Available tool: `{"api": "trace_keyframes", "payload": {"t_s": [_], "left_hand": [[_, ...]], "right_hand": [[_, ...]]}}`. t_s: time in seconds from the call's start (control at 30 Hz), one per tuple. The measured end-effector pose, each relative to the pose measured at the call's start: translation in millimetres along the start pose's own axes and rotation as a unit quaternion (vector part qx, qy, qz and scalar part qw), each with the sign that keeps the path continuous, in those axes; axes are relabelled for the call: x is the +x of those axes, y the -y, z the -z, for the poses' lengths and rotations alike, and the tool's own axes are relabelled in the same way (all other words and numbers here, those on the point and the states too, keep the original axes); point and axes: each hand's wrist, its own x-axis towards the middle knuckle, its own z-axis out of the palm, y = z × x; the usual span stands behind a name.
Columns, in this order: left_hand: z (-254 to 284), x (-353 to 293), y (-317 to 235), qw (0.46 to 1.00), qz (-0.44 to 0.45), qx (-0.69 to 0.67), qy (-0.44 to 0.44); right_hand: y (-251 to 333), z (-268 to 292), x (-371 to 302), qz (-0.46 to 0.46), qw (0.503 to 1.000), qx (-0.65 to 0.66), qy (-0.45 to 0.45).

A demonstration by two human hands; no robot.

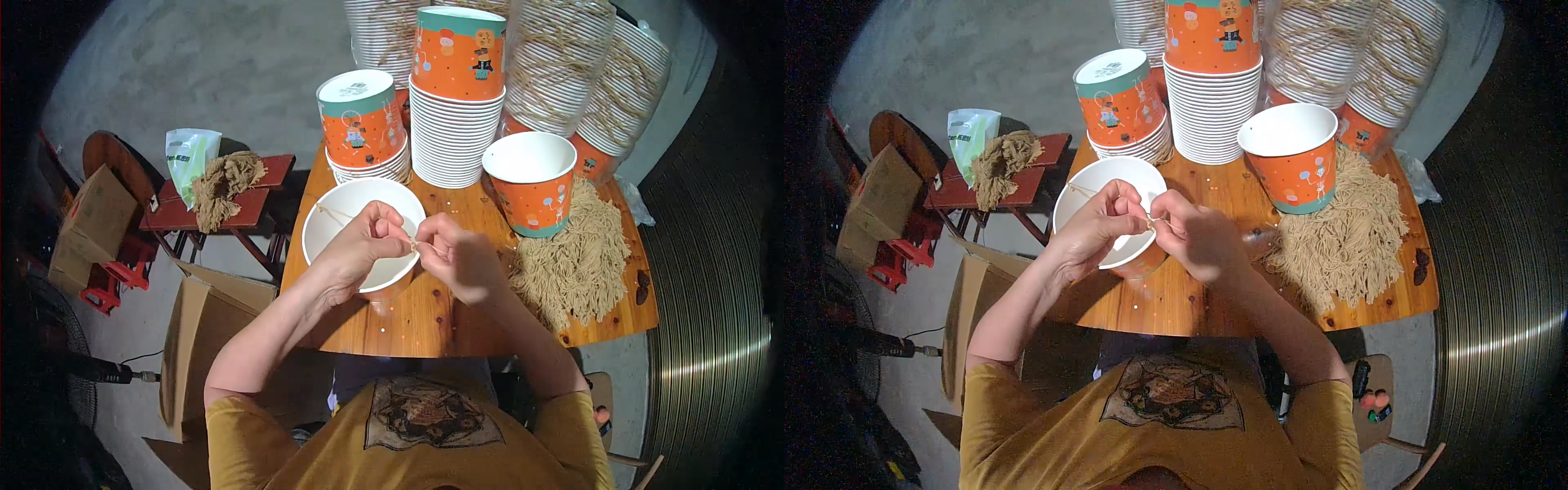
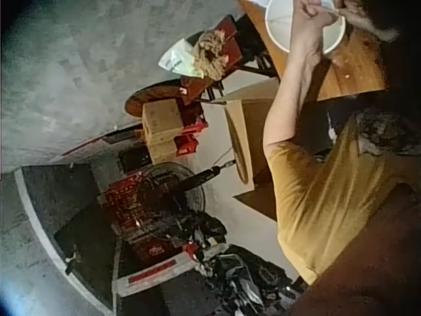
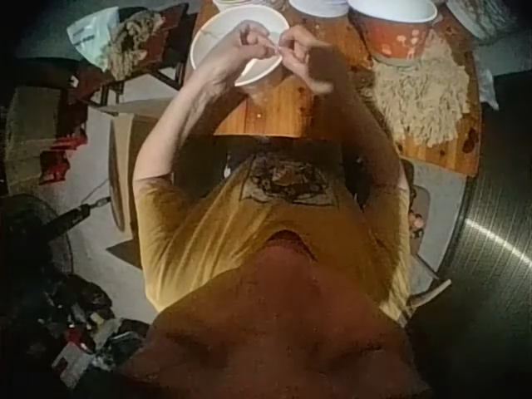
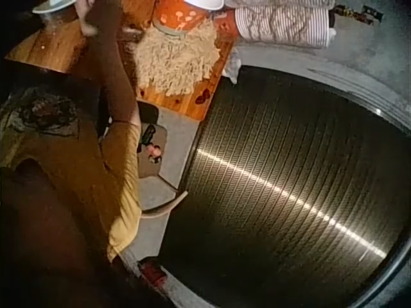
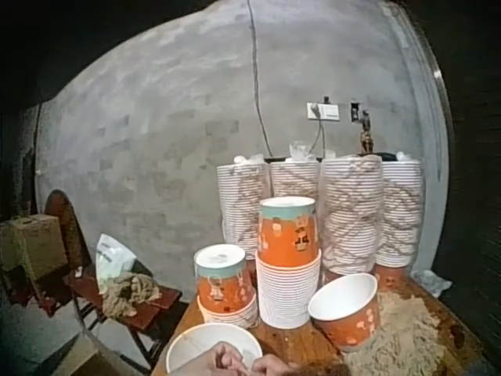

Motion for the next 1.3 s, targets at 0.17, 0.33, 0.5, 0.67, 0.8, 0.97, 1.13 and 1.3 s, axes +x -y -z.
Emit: {"api": "trace_keyframes", "payload": {"t_s": [0.17, 0.33, 0.5, 0.67, 0.8, 0.97, 1.13, 1.3], "left_hand": [[1, 2, 2, 1.0, -0.011, 0.018, -0.005], [-2, -1, 2, 0.998, -0.017, 0.053, -0.027], [-2, 3, 6, 0.994, -0.056, 0.094, -0.025], [-2, 3, 5, 0.997, -0.034, 0.062, -0.014], [-1, 3, 4, 0.999, -0.029, 0.04, -0.003], [-1, 3, 3, 0.999, -0.023, 0.031, -0.009], [-3, 2, 2, 0.999, -0.017, 0.03, -0.012], [-3, 3, 2, 0.999, -0.021, 0.03, -0.005]], "right_hand": [[1, 4, 0, 0.099, 0.979, -0.176, 0.004], [3, 4, 1, 0.099, 0.969, -0.224, 0.025], [-6, -2, 5, 0.065, 0.981, -0.181, 0.012], [-12, -1, 14, -0.208, 0.919, 0.32, 0.101], [-17, 5, 16, -0.215, 0.9, 0.356, 0.131], [-11, 2, 7, -0.098, 0.947, 0.295, 0.086], [-16, -1, 1, -0.004, 0.996, 0.083, 0.045], [-10, 2, 9, -0.144, 0.95, 0.27, 0.057]]}}
